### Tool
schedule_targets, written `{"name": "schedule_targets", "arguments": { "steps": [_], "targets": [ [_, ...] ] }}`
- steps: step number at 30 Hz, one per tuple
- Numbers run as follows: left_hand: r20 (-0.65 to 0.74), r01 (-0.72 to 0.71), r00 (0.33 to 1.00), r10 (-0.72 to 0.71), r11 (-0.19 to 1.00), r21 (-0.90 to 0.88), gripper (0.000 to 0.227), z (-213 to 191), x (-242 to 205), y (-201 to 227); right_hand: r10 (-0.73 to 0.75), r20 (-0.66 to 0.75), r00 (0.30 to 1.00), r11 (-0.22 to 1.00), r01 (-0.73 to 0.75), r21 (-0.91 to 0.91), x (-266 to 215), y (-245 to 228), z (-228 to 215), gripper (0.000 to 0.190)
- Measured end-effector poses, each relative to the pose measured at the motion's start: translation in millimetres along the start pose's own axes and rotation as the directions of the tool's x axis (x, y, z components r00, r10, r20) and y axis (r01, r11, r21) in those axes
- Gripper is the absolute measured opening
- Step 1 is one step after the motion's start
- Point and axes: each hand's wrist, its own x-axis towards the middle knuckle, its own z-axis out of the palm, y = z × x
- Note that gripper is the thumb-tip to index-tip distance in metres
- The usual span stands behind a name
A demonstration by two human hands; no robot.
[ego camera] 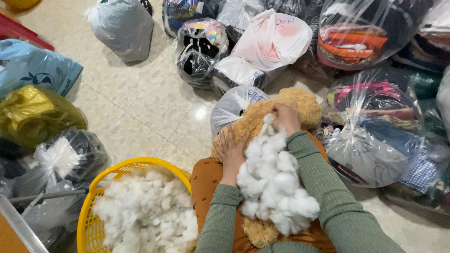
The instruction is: The person sits on the floor and repeatedly stuffs white cotton-like filling into a light brown plush toy. They take handfuls of filling from a yellow basket and push it into the toy's body, adjusting the toy's position as needed.
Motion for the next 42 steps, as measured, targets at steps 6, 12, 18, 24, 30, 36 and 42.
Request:
{"name": "schedule_targets", "arguments": {
  "steps": [6, 12, 18, 24, 30, 36, 42],
  "targets": [
    [0.016, 0.075, 0.997, -0.074, 0.995, -0.061, 0.069, -2, 2, -1, -0.217, 0.083, 0.973, 0.929, 0.179, 0.325, 6, 30, 0, 0.049],
    [0.059, 0.131, 0.99, -0.127, 0.989, -0.068, 0.067, 6, 2, -3, -0.4, 0.145, 0.905, 0.915, 0.403, 0.008, 3, 26, 7, 0.08],
    [0.027, 0.089, 0.996, -0.087, 0.99, -0.11, 0.062, 2, -1, -3, -0.126, 0.22, 0.967, 0.99, 0.136, -0.032, 4, 12, 10, 0.062],
    [0.04, 0.086, 0.996, -0.081, 0.989, -0.124, 0.066, -13, 0, 7, -0.15, 0.042, 0.988, 0.974, 0.155, -0.167, 2, 3, 11, 0.038],
    [0.048, 0.035, 0.998, -0.03, 0.995, -0.097, 0.072, -19, 0, 9, -0.063, -0.29, 0.955, 0.998, 0.052, -0.045, -3, -7, 6, 0.017],
    [0.091, 0.114, 0.99, -0.106, 0.99, -0.086, 0.087, -10, -1, 4, 0.022, 0.038, 0.999, 0.966, -0.031, 0.258, -7, -10, -12, 0.042],
    [-0.004, 0.067, 0.998, -0.068, 0.994, -0.087, 0.084, -5, -2, 2, -0.295, 0.121, 0.948, 0.935, 0.261, 0.239, -10, -4, -21, 0.062]
  ]
}}
